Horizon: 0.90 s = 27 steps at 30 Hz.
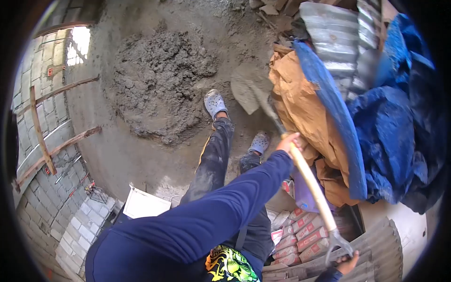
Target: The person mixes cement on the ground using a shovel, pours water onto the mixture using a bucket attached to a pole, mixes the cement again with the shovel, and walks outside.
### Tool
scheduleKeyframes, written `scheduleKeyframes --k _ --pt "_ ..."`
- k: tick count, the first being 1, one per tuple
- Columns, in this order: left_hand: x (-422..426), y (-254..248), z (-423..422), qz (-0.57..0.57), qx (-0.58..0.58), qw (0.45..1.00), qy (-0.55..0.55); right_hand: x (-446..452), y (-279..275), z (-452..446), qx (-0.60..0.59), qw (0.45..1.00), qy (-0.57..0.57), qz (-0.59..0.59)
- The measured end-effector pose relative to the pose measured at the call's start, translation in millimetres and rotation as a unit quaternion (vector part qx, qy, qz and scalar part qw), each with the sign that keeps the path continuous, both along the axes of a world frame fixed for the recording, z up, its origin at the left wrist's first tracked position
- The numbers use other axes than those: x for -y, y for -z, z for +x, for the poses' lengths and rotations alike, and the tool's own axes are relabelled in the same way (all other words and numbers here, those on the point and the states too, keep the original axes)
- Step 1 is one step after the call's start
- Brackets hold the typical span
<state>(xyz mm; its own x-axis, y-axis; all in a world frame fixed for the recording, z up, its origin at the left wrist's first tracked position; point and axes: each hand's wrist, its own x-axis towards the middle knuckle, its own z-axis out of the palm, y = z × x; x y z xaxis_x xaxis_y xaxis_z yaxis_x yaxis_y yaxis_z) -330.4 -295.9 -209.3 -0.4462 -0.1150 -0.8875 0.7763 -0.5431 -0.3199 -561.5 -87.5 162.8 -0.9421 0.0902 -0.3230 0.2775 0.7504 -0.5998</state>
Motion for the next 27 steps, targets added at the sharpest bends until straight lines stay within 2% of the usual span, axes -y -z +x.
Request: scheduleKeyframes --k 2,3,4,5,6,7,8,9,11,14,16,19,20,21,22,24,25,26,27 --pt "20 37 -3 -0.022 -0.012 0.998 -0.064 31 15 -13 0.041 0.998 -0.037 -0.016" --pt "39 57 10 -0.041 0.028 0.997 -0.060 65 38 -15 0.033 0.999 0.015 0.026" --pt "67 88 38 -0.062 0.068 0.996 0.004 93 84 1 0.010 0.991 -0.126 -0.047" --pt "94 111 82 -0.089 0.108 0.990 -0.007 166 126 43 0.051 0.999 -0.006 0.012" --pt "118 127 126 -0.174 0.174 0.967 -0.070 208 166 65 0.052 0.998 -0.026 0.028" --pt "145 138 173 -0.137 0.193 0.968 -0.085 233 193 77 0.156 0.977 -0.147 -0.004" --pt "169 135 220 -0.145 0.248 0.955 -0.072 257 225 88 0.242 0.951 -0.184 -0.049" --pt "188 155 261 -0.106 0.209 0.972 -0.038 281 251 102 0.218 0.958 -0.184 -0.021" --pt "202 159 286 -0.084 0.217 0.962 -0.146 322 246 127 0.220 0.939 -0.260 -0.040" --pt "204 130 292 -0.148 0.198 0.953 -0.175 326 222 125 0.229 0.927 -0.285 -0.077" --pt "204 95 298 -0.069 0.179 0.964 -0.186 318 198 134 0.229 0.927 -0.283 -0.085" --pt "186 64 316 -0.067 0.177 0.970 -0.155 301 168 165 0.206 0.948 -0.229 -0.086" --pt "181 46 326 -0.066 0.190 0.969 -0.143 287 165 166 0.231 0.938 -0.234 -0.112" --pt "183 17 337 -0.038 0.198 0.968 -0.146 268 166 159 0.241 0.931 -0.251 -0.111" --pt "176 13 354 -0.037 0.203 0.967 -0.150 265 155 170 0.239 0.922 -0.281 -0.113" --pt "178 -21 385 -0.073 0.196 0.960 -0.184 277 122 207 0.211 0.916 -0.312 -0.138" --pt "181 -30 404 -0.102 0.174 0.955 -0.219 286 104 224 0.217 0.895 -0.353 -0.166" --pt "187 -46 420 -0.130 0.150 0.946 -0.255 293 87 234 0.158 0.885 -0.412 -0.149" --pt "195 -61 435 -0.151 0.157 0.935 -0.279 300 76 248 0.032 0.848 -0.504 -0.164"
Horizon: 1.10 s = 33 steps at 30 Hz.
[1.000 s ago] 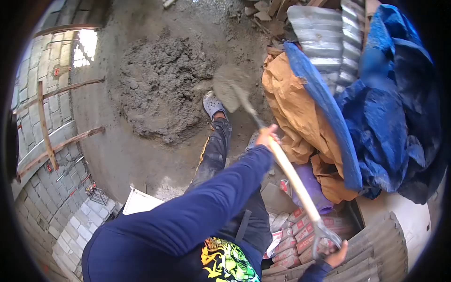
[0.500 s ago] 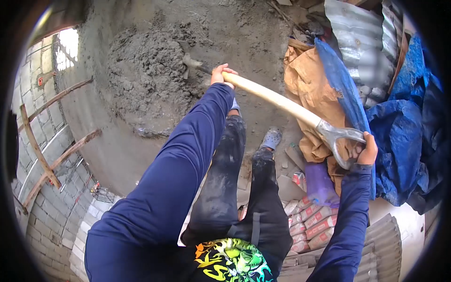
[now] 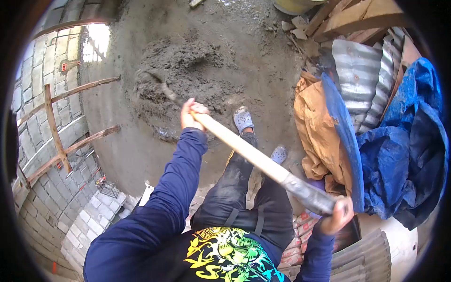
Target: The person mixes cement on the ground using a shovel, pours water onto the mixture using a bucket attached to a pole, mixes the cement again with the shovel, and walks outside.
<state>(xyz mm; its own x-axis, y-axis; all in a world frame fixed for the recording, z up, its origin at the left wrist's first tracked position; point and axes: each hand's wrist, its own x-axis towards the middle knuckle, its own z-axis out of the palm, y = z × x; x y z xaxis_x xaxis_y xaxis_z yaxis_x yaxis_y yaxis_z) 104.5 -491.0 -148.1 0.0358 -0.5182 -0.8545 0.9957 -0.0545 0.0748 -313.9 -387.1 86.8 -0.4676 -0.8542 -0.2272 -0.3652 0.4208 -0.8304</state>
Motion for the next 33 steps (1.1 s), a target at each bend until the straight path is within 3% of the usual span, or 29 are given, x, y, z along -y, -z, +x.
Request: scheduleKeyframes --k 1,2,3,4,5,6,7,9,10,12,15,17,18,19,21,22,23,24,26,28,29,30,31,32,33 --pt "11 -22 14 -0.021 0.010 0.999 -0.025 15 -19 34 0.011 0.997 -0.015 -0.077" --pt "14 -24 37 -0.070 0.007 0.997 -0.009 30 -39 63 -0.022 0.986 -0.105 -0.126" --pt "18 -28 53 -0.055 0.037 0.998 -0.016 47 -54 73 -0.027 0.929 -0.328 -0.172" --pt "19 -25 60 -0.031 0.132 0.990 0.027 60 -48 90 0.017 0.867 -0.457 -0.197" --pt "11 -13 70 -0.001 0.228 0.971 0.068 63 -46 106 -0.049 0.832 -0.535 -0.139" --pt "-1 14 80 0.131 0.200 0.963 0.122 56 -25 115 -0.054 0.797 -0.598 -0.063" --pt "-15 24 82 0.186 0.243 0.928 0.214 43 2 117 -0.041 0.735 -0.677 -0.023" --pt "-32 66 99 0.053 0.141 0.974 0.170 56 -6 118 -0.065 0.770 -0.631 -0.070" --pt "-4 58 90 0.047 0.142 0.975 0.163 69 -5 106 -0.033 0.799 -0.595 -0.075" --pt "6 -13 55 0.178 0.217 0.951 0.126 92 -20 80 -0.003 0.813 -0.582 -0.012" --pt "50 -94 51 0.143 0.212 0.966 0.038 155 -21 56 0.059 0.815 -0.576 0.011" --pt "84 -127 67 0.047 0.257 0.965 0.003 199 -5 46 0.278 0.873 -0.376 0.136" --pt "111 -130 78 0.034 0.250 0.964 -0.087 225 0 44 0.286 0.896 -0.304 0.152" --pt "134 -125 90 0.031 0.239 0.955 -0.173 247 9 28 0.234 0.911 -0.267 0.208" --pt "167 -80 115 0.129 0.249 0.942 -0.185 278 33 20 0.339 0.914 -0.088 0.206" --pt "167 -52 107 0.030 0.275 0.957 -0.084 284 47 8 0.345 0.919 -0.067 0.180" --pt "170 -19 93 -0.010 0.184 0.977 -0.104 289 60 -7 0.350 0.923 -0.046 0.153" --pt "193 -12 53 0.052 0.168 0.978 -0.109 290 63 -27 0.302 0.936 -0.009 0.179" --pt "204 49 -22 0.072 0.064 0.993 -0.076 295 48 -61 0.271 0.922 0.179 0.211" --pt "218 80 -120 0.168 0.022 0.986 -0.001 305 11 -88 0.075 0.926 0.301 0.214" --pt "211 107 -173 0.116 -0.008 0.993 0.018 294 -10 -128 0.048 0.919 0.322 0.223" --pt "218 98 -215 0.155 0.043 0.975 0.152 278 -30 -171 0.022 0.925 0.327 0.192" --pt "213 116 -272 0.129 0.013 0.987 0.097 259 -60 -213 -0.004 0.944 0.278 0.176" --pt "216 107 -296 0.154 -0.059 0.971 0.175 222 -89 -291 -0.068 0.956 0.191 0.211" --pt "218 106 -321 0.123 -0.133 0.971 0.157 263 -93 -219 -0.134 0.915 0.347 0.158"
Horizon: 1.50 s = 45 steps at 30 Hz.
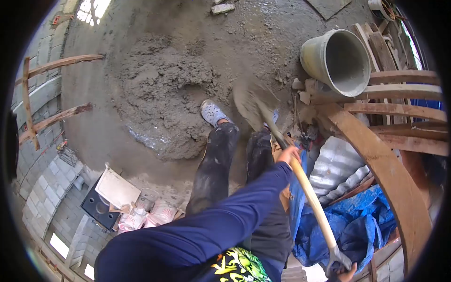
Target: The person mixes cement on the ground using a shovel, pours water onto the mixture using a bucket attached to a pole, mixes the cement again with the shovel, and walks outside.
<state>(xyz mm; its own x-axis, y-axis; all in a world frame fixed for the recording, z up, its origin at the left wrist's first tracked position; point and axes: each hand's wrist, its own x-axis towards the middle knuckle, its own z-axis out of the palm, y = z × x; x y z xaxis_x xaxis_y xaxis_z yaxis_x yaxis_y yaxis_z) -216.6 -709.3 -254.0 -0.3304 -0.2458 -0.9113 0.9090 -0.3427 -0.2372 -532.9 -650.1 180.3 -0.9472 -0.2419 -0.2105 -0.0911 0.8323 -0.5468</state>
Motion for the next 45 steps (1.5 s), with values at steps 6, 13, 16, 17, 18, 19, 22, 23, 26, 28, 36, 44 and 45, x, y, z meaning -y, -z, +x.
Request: scheduleKeyframes --k 6,13,16,17,18,19,22,23,26,28,36,44,45 --pt "-15 132 69 -0.078 0.095 0.992 0.018 11 130 13 0.011 0.982 -0.169 0.083" --pt "18 116 308 -0.009 0.209 0.969 -0.131 80 263 193 0.278 0.958 -0.075 -0.010" --pt "25 58 332 -0.019 0.190 0.966 -0.177 99 240 188 0.300 0.933 -0.192 -0.049" --pt "27 40 344 -0.010 0.176 0.962 -0.210 105 225 194 0.283 0.923 -0.253 -0.064" --pt "26 16 355 -0.046 0.173 0.956 -0.231 112 195 207 0.262 0.912 -0.310 -0.068" --pt "24 -1 368 -0.075 0.159 0.946 -0.273 116 166 228 0.193 0.888 -0.402 -0.111" --pt "1 -50 412 -0.246 0.126 0.903 -0.330 122 66 345 0.133 0.813 -0.545 -0.155" --pt "-8 -67 414 -0.151 0.218 0.916 -0.302 124 70 330 0.136 0.694 -0.688 -0.159" --pt "-48 -53 394 0.063 0.406 0.906 -0.104 88 129 300 0.183 0.463 -0.866 -0.038" --pt "-99 -2 387 0.122 0.349 0.926 -0.072 47 152 264 0.172 0.426 -0.887 0.042" --pt "13 -49 212 0.030 0.164 0.977 -0.131 -3 114 124 0.361 0.932 -0.021 0.028" --pt "83 71 147 -0.037 0.113 0.992 -0.042 49 153 121 0.187 0.981 0.045 0.000" --pt "95 90 180 -0.005 0.117 0.992 -0.056 81 172 156 0.239 0.968 -0.079 -0.017"
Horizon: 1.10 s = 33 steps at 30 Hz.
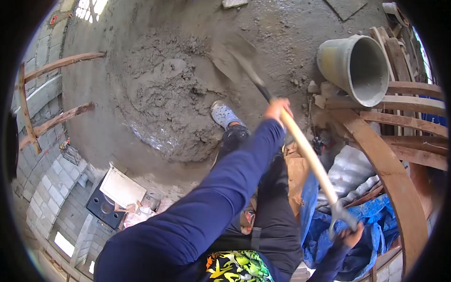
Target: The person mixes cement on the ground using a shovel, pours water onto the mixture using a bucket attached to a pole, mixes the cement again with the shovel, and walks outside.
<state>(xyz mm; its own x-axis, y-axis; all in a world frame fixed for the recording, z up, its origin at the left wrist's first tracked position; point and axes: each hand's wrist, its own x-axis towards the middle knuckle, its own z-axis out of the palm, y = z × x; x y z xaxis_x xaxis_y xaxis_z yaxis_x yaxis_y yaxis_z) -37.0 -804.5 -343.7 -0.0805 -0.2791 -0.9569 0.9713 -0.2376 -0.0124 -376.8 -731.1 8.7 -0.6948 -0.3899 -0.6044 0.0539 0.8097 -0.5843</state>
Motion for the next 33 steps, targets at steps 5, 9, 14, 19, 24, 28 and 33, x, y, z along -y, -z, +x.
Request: scheduleKeyframes --k 5,9,14,19,24,28,33 --pt "7 31 244 -0.055 0.054 0.979 -0.189 167 106 172 0.112 0.966 -0.231 -0.019" --pt "25 -43 251 -0.055 0.055 0.939 -0.335 255 33 208 0.053 0.935 -0.340 -0.085" --pt "-6 -149 260 -0.244 -0.004 0.868 -0.433 252 -115 226 0.018 0.815 -0.540 -0.210" --pt "-59 -177 277 -0.134 0.156 0.945 -0.254 162 -137 335 -0.026 0.522 -0.788 -0.324" --pt "-74 -80 265 0.028 0.256 0.959 -0.115 135 -78 294 -0.056 0.580 -0.752 -0.308" --pt "-40 -197 214 -0.027 0.229 0.962 -0.144 175 -193 261 -0.086 0.559 -0.799 -0.206" --pt "-86 -131 206 -0.003 0.224 0.962 -0.153 163 -142 286 -0.006 0.500 -0.809 -0.309"
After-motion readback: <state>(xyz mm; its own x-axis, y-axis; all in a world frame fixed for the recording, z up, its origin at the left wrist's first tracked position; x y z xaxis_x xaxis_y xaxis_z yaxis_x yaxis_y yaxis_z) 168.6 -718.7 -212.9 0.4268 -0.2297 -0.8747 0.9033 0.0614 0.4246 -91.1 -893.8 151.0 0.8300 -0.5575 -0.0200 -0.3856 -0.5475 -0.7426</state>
